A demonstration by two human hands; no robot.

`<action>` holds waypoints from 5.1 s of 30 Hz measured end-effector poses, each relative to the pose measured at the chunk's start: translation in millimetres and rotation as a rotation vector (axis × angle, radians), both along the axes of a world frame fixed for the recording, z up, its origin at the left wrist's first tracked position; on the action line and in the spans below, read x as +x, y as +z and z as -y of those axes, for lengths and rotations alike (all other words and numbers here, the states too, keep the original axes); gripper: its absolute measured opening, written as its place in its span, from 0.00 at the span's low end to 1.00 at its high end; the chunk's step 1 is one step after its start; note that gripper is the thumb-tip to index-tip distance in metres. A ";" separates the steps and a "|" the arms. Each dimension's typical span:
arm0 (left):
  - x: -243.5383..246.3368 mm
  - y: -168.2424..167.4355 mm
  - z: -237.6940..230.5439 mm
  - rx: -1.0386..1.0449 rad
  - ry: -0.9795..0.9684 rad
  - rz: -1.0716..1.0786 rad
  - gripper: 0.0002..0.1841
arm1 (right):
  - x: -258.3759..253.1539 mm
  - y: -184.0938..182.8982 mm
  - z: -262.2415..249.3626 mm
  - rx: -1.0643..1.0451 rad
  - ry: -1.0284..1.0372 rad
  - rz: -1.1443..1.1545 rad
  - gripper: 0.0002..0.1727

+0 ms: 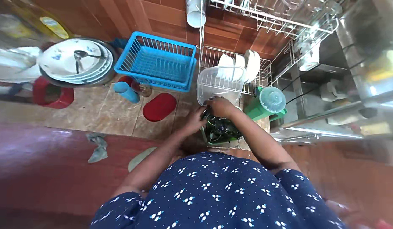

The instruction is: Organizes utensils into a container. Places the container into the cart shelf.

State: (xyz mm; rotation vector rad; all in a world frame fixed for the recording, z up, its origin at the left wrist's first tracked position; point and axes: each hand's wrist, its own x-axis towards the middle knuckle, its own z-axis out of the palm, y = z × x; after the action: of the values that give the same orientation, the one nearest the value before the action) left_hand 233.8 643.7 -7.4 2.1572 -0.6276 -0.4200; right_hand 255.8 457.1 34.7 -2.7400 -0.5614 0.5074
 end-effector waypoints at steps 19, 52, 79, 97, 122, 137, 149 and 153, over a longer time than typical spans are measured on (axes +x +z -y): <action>44.8 22.7 21.8 0.128 -0.073 -0.100 0.19 | -9.5 15.2 47.7 0.117 0.087 0.018 0.20; 17.7 148.4 -7.2 -0.613 -0.263 0.284 0.06 | -31.5 -2.7 47.4 0.025 -0.044 0.133 0.26; 31.5 5.7 -3.4 0.136 -0.188 -0.044 0.36 | -74.4 63.8 23.9 0.313 -0.045 1.049 0.14; -12.2 0.0 -10.6 0.105 -0.230 0.339 0.35 | -51.8 70.0 16.5 0.232 -0.208 1.148 0.14; -59.1 -15.9 0.4 -0.220 0.087 0.578 0.05 | -24.8 27.7 21.0 0.619 0.312 0.232 0.16; -30.3 2.6 9.5 0.134 0.148 0.250 0.34 | -30.1 4.2 28.7 0.403 0.072 0.232 0.35; -28.8 11.9 -1.1 0.033 -0.055 0.582 0.21 | -107.9 -45.4 -19.3 0.020 0.558 0.494 0.08; -22.2 3.1 -7.4 0.057 -0.029 0.508 0.21 | -106.9 -48.2 -21.5 -0.025 0.539 0.516 0.09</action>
State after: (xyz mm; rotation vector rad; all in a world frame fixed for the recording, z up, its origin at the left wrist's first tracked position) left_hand 211.6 651.1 -4.3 2.3246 -0.9328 0.1086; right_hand 148.8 478.6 -13.4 -2.7179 -1.4419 -0.1059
